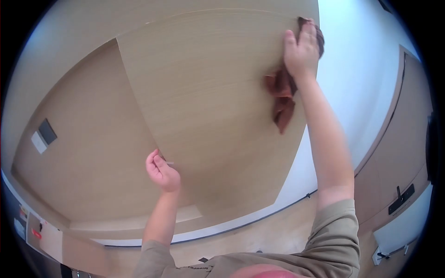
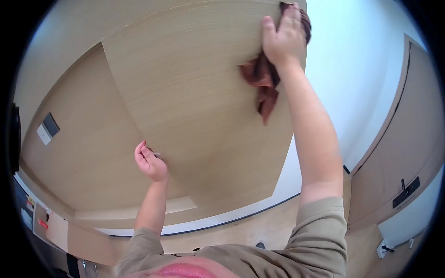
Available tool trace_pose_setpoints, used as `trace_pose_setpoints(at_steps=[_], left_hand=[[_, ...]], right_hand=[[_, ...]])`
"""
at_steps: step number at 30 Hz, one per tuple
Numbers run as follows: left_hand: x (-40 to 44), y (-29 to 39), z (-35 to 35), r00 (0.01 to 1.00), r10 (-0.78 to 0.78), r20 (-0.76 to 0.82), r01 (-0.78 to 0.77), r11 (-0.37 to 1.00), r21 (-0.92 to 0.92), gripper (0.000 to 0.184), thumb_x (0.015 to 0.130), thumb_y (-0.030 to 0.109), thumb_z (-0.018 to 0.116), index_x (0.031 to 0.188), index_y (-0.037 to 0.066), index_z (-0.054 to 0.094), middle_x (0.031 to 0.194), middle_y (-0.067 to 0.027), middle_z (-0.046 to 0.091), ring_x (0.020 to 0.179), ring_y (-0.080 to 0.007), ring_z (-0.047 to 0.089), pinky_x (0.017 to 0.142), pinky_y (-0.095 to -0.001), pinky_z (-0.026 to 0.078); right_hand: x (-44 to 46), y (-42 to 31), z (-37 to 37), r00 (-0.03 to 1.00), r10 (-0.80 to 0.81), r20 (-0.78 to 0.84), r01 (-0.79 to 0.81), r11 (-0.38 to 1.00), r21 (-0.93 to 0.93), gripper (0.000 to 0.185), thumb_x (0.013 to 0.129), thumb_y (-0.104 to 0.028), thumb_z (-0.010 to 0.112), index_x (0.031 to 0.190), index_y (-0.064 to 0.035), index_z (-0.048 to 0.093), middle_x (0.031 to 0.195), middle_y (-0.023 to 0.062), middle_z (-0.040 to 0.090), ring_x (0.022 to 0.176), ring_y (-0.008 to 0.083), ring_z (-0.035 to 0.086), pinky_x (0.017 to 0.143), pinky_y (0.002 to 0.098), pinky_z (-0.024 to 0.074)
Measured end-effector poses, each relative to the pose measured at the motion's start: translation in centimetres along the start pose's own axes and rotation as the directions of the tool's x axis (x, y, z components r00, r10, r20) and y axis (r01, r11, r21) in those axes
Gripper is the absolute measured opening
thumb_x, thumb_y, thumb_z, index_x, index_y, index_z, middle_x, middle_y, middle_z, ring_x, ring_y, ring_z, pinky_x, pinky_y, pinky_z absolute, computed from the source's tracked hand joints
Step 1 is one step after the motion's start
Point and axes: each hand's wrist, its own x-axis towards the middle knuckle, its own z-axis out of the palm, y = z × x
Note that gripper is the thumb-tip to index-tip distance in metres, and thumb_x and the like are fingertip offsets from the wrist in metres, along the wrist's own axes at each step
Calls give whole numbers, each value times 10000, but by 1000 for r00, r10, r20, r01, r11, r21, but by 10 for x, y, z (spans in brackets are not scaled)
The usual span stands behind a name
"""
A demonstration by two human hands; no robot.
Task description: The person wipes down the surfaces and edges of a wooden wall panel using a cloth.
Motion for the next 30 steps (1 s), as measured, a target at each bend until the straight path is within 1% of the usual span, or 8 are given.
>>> trace_pose_setpoints(at_steps=[8, 12, 16, 17, 20, 22, 26, 30], left_hand=[[-10, -7, 9, 975, 216, -44, -218, 976, -29, 143, 1029, 77, 431, 1161, 25, 441, 978, -59, 521, 854, -119, 474, 745, -251, 430], [-10, -4, 10, 973, 229, 15, -227, 970, -89, 186, 1018, 31, 421, 1203, 7, 434, 1014, -77, 520, 893, -135, 476, 793, -264, 434], [-4, 1, 5, 991, 88, 99, -85, 996, -37, 270, 1036, 81, 379, 1269, -33, 456, 1070, -72, 490, 837, -123, 472, 686, -260, 446], [-1, 3, 4, 997, -68, 36, 74, 975, -210, 285, 1042, 108, 386, 1276, -35, 463, 1033, -60, 489, 807, -115, 463, 677, -262, 433], [8, 11, -5, 861, -509, -2, 394, 669, -630, 330, 1056, 183, 404, 1291, -37, 480, 915, -27, 469, 716, -97, 426, 642, -271, 396], [9, 21, -24, 716, -698, 35, 464, 438, -770, 348, 1060, 219, 416, 1289, -33, 485, 832, -9, 432, 651, -91, 386, 609, -280, 369], [0, 22, -56, 528, -788, 318, 436, -70, -897, 298, 1067, 236, 365, 848, 83, 499, 705, -5, 345, 555, -110, 291, 525, -286, 297], [5, 52, -61, 472, -851, 230, 461, 15, -888, 300, 1030, 271, 408, 765, 135, 371, 672, 3, 318, 527, -134, 266, 510, -292, 263]], right_hand=[[0, 11, -2, 992, 126, 30, -125, 992, -35, 763, 992, -496, 401, 1347, 180, 402, 1453, 355, 373, 1380, 455, 350, 1139, 483, 282], [-5, -18, 15, 1000, -8, -5, 7, 992, -127, 773, 992, -503, 380, 1356, 179, 396, 1466, 336, 374, 1381, 442, 361, 1125, 490, 304], [-9, -110, 15, 981, -193, 24, 194, 972, -133, 741, 931, -488, 497, 1342, 127, 461, 1448, 303, 423, 1302, 427, 468, 1057, 504, 382], [-12, -140, 12, 969, -244, 42, 248, 960, -128, 719, 923, -470, 537, 1330, 120, 480, 1441, 281, 446, 1290, 409, 489, 1044, 496, 403], [-17, -207, 14, 931, -360, 60, 362, 931, -32, 722, 870, -491, 592, 1302, 82, 521, 1437, 233, 467, 1160, 381, 569, 959, 494, 445], [-13, -230, 3, 919, -371, 134, 372, 928, 15, 744, 904, -486, 523, 1400, 61, 430, 1503, 252, 372, 1230, 436, 509, 1068, 487, 371], [-13, -264, 4, 893, -401, 204, 394, 916, 77, 760, 907, -507, 508, 1396, 69, 428, 1508, 250, 363, 1127, 430, 561, 1006, 496, 421], [-18, -291, 16, 888, -450, 96, 418, 876, 240, 758, 889, -478, 543, 1407, 60, 419, 1512, 238, 367, 1065, 393, 587, 979, 479, 446]])
